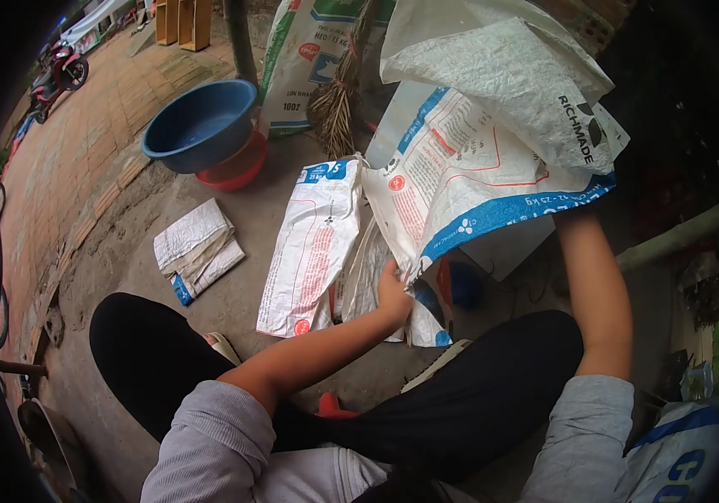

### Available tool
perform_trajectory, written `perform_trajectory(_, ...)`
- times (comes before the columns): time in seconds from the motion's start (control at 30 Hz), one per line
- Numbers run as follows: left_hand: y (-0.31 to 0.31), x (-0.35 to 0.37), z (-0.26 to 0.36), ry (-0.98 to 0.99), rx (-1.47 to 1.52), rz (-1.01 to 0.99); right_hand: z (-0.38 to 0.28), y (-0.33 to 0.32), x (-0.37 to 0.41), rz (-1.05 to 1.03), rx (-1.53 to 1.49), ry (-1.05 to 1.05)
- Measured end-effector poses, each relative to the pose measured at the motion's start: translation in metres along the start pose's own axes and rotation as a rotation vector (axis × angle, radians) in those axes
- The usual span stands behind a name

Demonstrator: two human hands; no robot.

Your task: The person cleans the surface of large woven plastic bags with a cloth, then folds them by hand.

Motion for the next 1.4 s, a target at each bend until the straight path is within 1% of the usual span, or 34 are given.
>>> perform_trajectory(0.03, -0.009, -0.011, 0.041, 0.101, -0.136, 0.015, 0.001, -0.001, 0.0, 0.003, -0.002, 0.004)
perform_trajectory(0.1, -0.026, -0.036, 0.108, 0.25, -0.219, 0.007, 0.001, -0.005, 0.001, 0.013, -0.002, 0.017)
perform_trajectory(0.13, -0.031, -0.047, 0.13, 0.308, -0.158, 0.021, 0.0, -0.009, 0.003, 0.012, -0.012, 0.028)
perform_trajectory(0.2, -0.049, -0.072, 0.176, 0.422, 0.087, 0.029, -0.002, -0.016, 0.004, 0.016, -0.008, 0.045)
perform_trajectory(0.23, -0.062, -0.081, 0.199, 0.471, 0.158, 0.012, -0.004, -0.02, 0.005, 0.018, -0.011, 0.056)
perform_trajectory(0.27, -0.075, -0.086, 0.226, 0.547, 0.19, -0.034, -0.005, -0.025, 0.006, 0.02, -0.014, 0.068)
perform_trajectory(0.3, -0.093, -0.092, 0.246, 0.606, 0.07, -0.049, -0.009, -0.033, 0.012, 0.02, -0.021, 0.085)
perform_trajectory(0.33, -0.112, -0.096, 0.268, 0.587, 0.065, -0.111, -0.007, -0.038, 0.015, 0.022, -0.022, 0.102)
perform_trajectory(0.4, -0.158, -0.111, 0.301, 0.547, 0.002, -0.149, -0.008, -0.053, 0.023, 0.037, -0.025, 0.157)
perform_trajectory(0.43, -0.188, -0.105, 0.322, 0.475, -0.282, -0.066, -0.006, -0.061, 0.026, 0.045, -0.026, 0.192)
perform_trajectory(0.47, -0.22, -0.124, 0.32, 0.493, -0.454, -0.013, -0.003, -0.069, 0.03, 0.054, -0.03, 0.236)
perform_trajectory(0.5, -0.25, -0.123, 0.322, 0.502, -0.532, -0.044, 0.001, -0.078, 0.034, 0.061, -0.032, 0.285)
perform_trajectory(0.53, -0.273, -0.115, 0.327, 0.357, -0.687, -0.091, 0.007, -0.087, 0.036, 0.07, -0.033, 0.35)
perform_trajectory(0.57, -0.296, -0.111, 0.326, 0.247, -0.849, -0.106, 0.013, -0.098, 0.039, 0.092, -0.029, 0.435)
perform_trajectory(0.6, -0.332, -0.137, 0.3, 0.187, -0.922, -0.137, 0.024, -0.11, 0.04, 0.118, -0.018, 0.536)
perform_trajectory(0.63, -0.35, -0.138, 0.286, 0.106, -0.975, -0.072, 0.039, -0.125, 0.043, 0.174, 0.054, 0.663)
perform_trajectory(0.67, -0.357, -0.137, 0.277, -0.013, -1.127, -0.029, 0.052, -0.14, 0.048, 0.241, 0.217, 0.804)
perform_trajectory(0.7, -0.365, -0.137, 0.264, -0.139, -1.276, 0.012, 0.06, -0.149, 0.057, 0.289, 0.547, 0.924)
perform_trajectory(0.73, -0.387, -0.164, 0.225, -0.08, -1.444, 0.053, 0.068, -0.157, 0.066, 0.322, 0.845, 1.078)
perform_trajectory(0.8, -0.38, -0.162, 0.202, -0.33, -1.576, -0.125, 0.078, -0.171, 0.066, 0.419, 0.964, 0.978)
perform_trajectory(0.83, -0.362, -0.151, 0.204, -0.4, -1.6, 0.116, 0.07, -0.131, 0.071, 0.412, 1.131, 0.83)
perform_trajectory(0.87, -0.341, -0.137, 0.206, -0.469, -1.613, 0.354, 0.073, -0.117, 0.072, 0.412, 1.133, 0.834)
perform_trajectory(0.9, -0.327, -0.142, 0.2, -0.344, -1.529, 0.326, 0.073, -0.1, 0.062, 0.172, 1.235, 0.59)
perform_trajectory(0.93, -0.301, -0.138, 0.197, -0.154, -1.563, 0.354, 0.072, -0.079, 0.055, -0.07, 1.313, 0.333)
perform_trajectory(0.97, -0.278, -0.141, 0.184, 0.023, -1.57, 0.272, 0.076, -0.051, 0.056, -0.166, 1.309, 0.219)
perform_trajectory(1.0, -0.255, -0.142, 0.167, 0.135, -1.504, 0.13, 0.084, -0.019, 0.061, -0.261, 1.299, 0.109)
perform_trajectory(1.07, -0.208, -0.128, 0.126, 0.21, -1.533, -0.155, 0.108, 0.042, 0.077, -0.474, 1.423, 0.155)
perform_trajectory(1.1, -0.188, -0.117, 0.104, 0.208, -1.571, -0.344, 0.134, 0.055, 0.082, -0.58, 1.485, 0.244)
perform_trajectory(1.13, -0.174, -0.107, 0.082, 0.117, -1.555, -0.529, 0.164, 0.061, 0.086, -0.684, 1.54, 0.331)
perform_trajectory(1.2, -0.164, -0.089, 0.032, -0.124, -1.422, -0.556, 0.235, 0.069, 0.096, -0.669, 1.55, 0.336)
perform_trajectory(1.27, -0.167, -0.076, 0.013, -0.141, -1.513, -0.461, 0.285, 0.079, 0.1, -0.475, 1.661, 0.303)
perform_trajectory(1.3, -0.172, -0.076, 0.01, -0.182, -1.508, -0.458, 0.305, 0.079, 0.098, -0.47, 1.652, 0.319)
perform_trajectory(1.37, -0.18, -0.082, 0.014, -0.268, -1.517, -0.457, 0.326, 0.072, 0.093, -0.258, 1.653, 0.131)
perform_trajectory(1.4, -0.185, -0.085, 0.019, -0.304, -1.498, -0.461, 0.337, 0.061, 0.094, -0.259, 1.651, 0.141)
Point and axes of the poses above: each hand's wrist, its own x-axis away from the middle knuckle, its own y-axis out of the palm, z = x × y, the point moved 3 cm from there along -x, towards the middle knuckle, and after that the axes turned 14 degrees about -x, right-handed, at the moved point
